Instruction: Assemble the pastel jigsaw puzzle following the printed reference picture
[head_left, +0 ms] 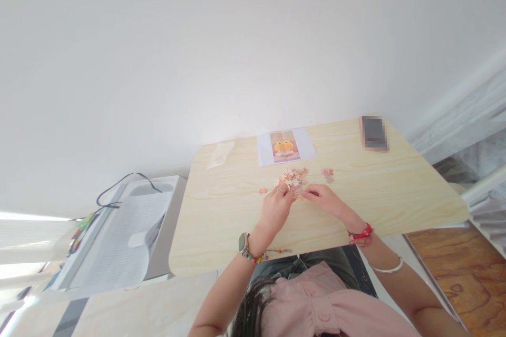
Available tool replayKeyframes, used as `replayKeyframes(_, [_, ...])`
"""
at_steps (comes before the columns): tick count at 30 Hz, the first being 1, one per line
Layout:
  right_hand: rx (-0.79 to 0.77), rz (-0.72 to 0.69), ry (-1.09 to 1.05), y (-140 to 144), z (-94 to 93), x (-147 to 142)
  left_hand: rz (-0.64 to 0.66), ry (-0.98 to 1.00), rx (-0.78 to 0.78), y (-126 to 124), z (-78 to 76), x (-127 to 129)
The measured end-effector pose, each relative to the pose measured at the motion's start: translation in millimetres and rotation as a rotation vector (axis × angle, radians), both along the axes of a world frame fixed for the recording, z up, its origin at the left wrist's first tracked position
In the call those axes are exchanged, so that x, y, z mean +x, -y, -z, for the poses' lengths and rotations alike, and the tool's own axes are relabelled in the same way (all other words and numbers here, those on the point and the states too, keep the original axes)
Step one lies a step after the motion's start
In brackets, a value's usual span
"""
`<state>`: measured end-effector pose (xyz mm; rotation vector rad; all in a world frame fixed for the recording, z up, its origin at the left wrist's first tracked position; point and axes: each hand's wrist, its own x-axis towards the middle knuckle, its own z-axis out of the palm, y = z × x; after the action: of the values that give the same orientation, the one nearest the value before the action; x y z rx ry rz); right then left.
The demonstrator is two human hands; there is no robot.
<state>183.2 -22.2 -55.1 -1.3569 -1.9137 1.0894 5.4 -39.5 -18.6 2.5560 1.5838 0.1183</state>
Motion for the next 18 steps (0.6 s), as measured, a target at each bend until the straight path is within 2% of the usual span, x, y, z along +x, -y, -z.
replayKeyframes(4, [0.116,-0.051,0.099,-8.7,-7.8,-35.6,0.051,-0.048,0.018,-1.3,0.5,-32.4])
replayKeyframes(7, [0.258,-0.085,0.165,-10.5,-11.6,-53.5,0.005,-0.06,0.023,-6.7,5.4,-59.7])
replayKeyframes(11, [0.328,-0.031,0.29,-7.2,-10.3,-45.5,-0.133,-0.059,0.003,-18.4,13.5,-81.3])
replayKeyframes(15, [0.309,-0.018,0.464,4.5,-6.3,-29.3,-0.166,-0.066,-0.032,-24.5,18.4,-82.2])
replayKeyframes(18, [0.32,0.015,0.583,14.4,-2.8,-31.2,-0.19,-0.078,-0.047,-22.8,16.9,-79.0])
